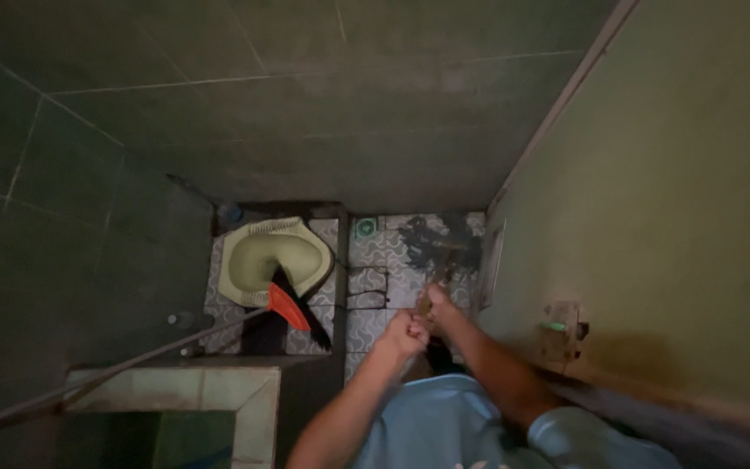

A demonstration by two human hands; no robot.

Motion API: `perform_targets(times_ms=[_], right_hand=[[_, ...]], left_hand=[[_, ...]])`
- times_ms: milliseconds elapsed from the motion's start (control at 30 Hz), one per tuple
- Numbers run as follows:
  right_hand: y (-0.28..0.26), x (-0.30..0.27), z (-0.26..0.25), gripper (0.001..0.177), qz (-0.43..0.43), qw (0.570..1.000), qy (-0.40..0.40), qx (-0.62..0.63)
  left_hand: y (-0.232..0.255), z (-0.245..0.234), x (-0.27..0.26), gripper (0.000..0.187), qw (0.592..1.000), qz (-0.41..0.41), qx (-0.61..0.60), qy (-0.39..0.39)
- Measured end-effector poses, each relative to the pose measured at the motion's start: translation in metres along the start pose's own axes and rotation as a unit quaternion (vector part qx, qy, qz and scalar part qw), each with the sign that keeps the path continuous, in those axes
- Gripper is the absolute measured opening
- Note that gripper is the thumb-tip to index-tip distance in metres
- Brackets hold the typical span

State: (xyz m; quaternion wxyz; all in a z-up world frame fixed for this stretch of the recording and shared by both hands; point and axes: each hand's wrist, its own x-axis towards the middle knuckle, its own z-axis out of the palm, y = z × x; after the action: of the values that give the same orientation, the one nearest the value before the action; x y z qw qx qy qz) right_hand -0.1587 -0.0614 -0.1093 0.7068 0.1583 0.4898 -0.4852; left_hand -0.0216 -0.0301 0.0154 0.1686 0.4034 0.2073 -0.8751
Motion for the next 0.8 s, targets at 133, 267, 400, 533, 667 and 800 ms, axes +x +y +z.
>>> perform_targets(times_ms=[133, 267, 400, 533, 667, 800], right_hand=[[0.019, -0.023, 0.014, 0.025, 0.055, 0.994, -0.036, -0.081], [0.03, -0.036, 0.013, 0.026, 0.032, 0.99, -0.022, -0.137], [0.025, -0.035, 0.009, 0.028, 0.07, 0.975, -0.022, -0.21], [0.021, -0.03, 0.015, 0.028, 0.07, 0.976, 0.014, -0.207], [0.006, -0.016, 0.019, 0.027, 0.027, 0.983, 0.032, -0.181], [-0.018, -0.002, 0.019, 0.028, -0.013, 0.987, 0.045, -0.153]], left_hand=[[0.014, -0.008, -0.012, 0.019, 0.997, -0.033, -0.047, -0.058], [0.006, -0.009, -0.026, 0.021, 0.995, -0.047, -0.034, -0.084], [-0.005, -0.006, -0.036, 0.027, 0.992, -0.041, -0.005, -0.116], [-0.004, -0.006, -0.025, 0.025, 0.992, -0.049, 0.002, -0.117], [0.007, -0.007, -0.016, 0.027, 0.988, -0.095, -0.019, -0.121], [0.013, 0.01, 0.002, 0.032, 0.989, -0.074, 0.064, -0.107]])
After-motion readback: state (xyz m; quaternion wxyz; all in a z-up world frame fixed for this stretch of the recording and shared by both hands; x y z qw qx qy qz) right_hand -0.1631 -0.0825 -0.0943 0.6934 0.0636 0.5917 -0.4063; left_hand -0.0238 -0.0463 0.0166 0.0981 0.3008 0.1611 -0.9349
